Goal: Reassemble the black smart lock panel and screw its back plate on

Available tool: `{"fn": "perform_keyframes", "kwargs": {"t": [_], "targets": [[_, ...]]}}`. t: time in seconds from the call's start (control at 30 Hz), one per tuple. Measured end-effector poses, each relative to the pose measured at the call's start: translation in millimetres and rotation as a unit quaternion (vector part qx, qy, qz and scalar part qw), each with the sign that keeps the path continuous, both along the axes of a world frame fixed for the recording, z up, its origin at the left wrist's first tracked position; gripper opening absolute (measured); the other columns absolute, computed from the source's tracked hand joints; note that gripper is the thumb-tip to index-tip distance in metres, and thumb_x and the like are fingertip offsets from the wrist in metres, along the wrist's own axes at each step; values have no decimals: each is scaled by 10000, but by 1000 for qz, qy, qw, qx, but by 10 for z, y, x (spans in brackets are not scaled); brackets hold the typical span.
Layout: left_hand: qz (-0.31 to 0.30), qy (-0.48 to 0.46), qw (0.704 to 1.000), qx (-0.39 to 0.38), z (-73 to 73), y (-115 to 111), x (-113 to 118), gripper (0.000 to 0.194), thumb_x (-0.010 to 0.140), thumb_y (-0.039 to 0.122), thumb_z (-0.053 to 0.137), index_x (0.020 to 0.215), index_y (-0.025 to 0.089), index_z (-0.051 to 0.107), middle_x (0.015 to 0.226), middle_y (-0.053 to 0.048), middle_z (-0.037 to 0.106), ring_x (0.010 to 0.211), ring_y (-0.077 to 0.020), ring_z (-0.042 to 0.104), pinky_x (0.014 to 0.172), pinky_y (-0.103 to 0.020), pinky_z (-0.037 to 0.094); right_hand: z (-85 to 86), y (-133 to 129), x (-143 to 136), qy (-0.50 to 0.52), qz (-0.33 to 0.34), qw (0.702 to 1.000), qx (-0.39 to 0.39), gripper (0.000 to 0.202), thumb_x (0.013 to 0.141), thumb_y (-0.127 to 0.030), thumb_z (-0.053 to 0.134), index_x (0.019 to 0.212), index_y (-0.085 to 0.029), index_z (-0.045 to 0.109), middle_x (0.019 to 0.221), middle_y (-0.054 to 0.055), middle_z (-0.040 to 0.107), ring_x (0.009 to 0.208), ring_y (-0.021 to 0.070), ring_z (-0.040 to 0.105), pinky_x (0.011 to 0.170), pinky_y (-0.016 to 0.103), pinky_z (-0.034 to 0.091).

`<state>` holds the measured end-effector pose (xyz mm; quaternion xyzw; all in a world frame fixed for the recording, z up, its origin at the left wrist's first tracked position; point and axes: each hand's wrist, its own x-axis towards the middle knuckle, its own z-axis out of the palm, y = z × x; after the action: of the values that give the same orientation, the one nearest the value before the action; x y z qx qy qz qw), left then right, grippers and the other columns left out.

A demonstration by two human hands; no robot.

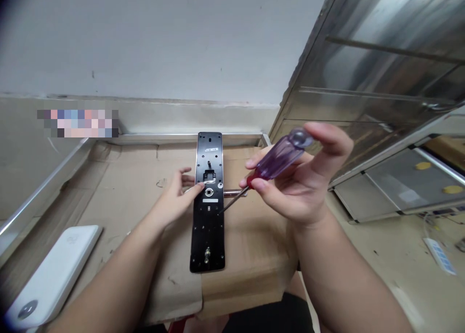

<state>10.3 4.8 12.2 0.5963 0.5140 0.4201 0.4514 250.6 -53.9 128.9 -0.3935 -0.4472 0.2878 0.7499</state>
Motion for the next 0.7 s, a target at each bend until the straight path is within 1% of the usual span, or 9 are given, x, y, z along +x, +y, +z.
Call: {"fn": "perform_keyframes", "kwargs": {"t": [0.07, 0.13, 0.27, 0.33, 0.4, 0.47, 0.53, 0.6, 0.7], "targets": [[-60, -38, 995, -76, -31, 10, 14, 561, 839, 416, 750, 1303, 201, 521, 1156, -157, 702, 1064, -296, 712, 927, -484, 567, -31, 14, -10, -59, 35, 997, 26, 899, 397, -86, 940, 1110, -445, 527, 1218, -31, 618, 704, 235, 747, 498, 455, 689], [-87, -82, 987, -111, -33, 11, 35, 502, 859, 409, 739, 1269, 204, 535, 1187, -157, 717, 1094, -287, 717, 952, -471, 565, -50, 24, -16, -98, 54, 993, 48, 858, 434, -83, 925, 1104, -436, 523, 1165, -36, 633, 671, 225, 738, 504, 465, 687], [-77, -140, 975, -152, -56, 28, 104, 436, 880, 392, 726, 1222, 177, 561, 1207, -159, 725, 1067, -263, 729, 947, -431, 567, -52, 37, -16, -123, 72, 986, 80, 798, 523, -97, 903, 1131, -446, 522, 1058, -45, 660, 643, 218, 731, 515, 458, 686], [-68, -173, 970, -158, -98, 46, 141, 432, 892, 381, 715, 1232, 162, 561, 1208, -161, 727, 1041, -253, 734, 934, -417, 571, -54, 57, 1, -129, 81, 984, 91, 785, 553, -93, 893, 1148, -456, 533, 1048, -48, 666, 655, 219, 737, 525, 453, 691], [-51, -194, 968, -153, -145, 70, 161, 439, 898, 373, 711, 1242, 149, 555, 1201, -160, 729, 1017, -243, 738, 908, -396, 578, -62, 93, 30, -160, 111, 973, 127, 823, 566, -54, 873, 1193, -467, 536, 1063, -48, 667, 674, 218, 745, 528, 434, 698], [-35, -190, 971, -141, -183, 100, 157, 446, 893, 370, 720, 1239, 142, 556, 1185, -153, 733, 998, -235, 737, 888, -375, 580, -74, 135, 59, -206, 143, 951, 180, 894, 570, 6, 838, 1267, -458, 525, 1106, -34, 655, 702, 215, 753, 531, 408, 705], [-21, -182, 974, -130, -202, 131, 134, 459, 886, 370, 732, 1245, 146, 557, 1168, -143, 735, 986, -233, 735, 883, -370, 576, -86, 167, 73, -241, 160, 933, 213, 937, 576, 48, 811, 1325, -430, 511, 1138, -13, 641, 721, 207, 752, 538, 381, 708], [-6, -181, 976, -124, -203, 159, 107, 477, 882, 377, 737, 1264, 155, 557, 1165, -140, 733, 982, -232, 733, 889, -376, 571, -96, 179, 68, -254, 166, 927, 223, 941, 598, 63, 796, 1356, -407, 498, 1128, 1, 648, 734, 206, 750, 564, 377, 712], [10, -189, 975, -118, -189, 186, 86, 475, 884, 384, 735, 1268, 161, 566, 1160, -145, 734, 977, -236, 731, 881, -378, 568, -111, 174, 38, -257, 175, 923, 225, 946, 613, 68, 796, 1373, -399, 483, 1043, -2, 683, 756, 222, 755, 603, 386, 716]]}}
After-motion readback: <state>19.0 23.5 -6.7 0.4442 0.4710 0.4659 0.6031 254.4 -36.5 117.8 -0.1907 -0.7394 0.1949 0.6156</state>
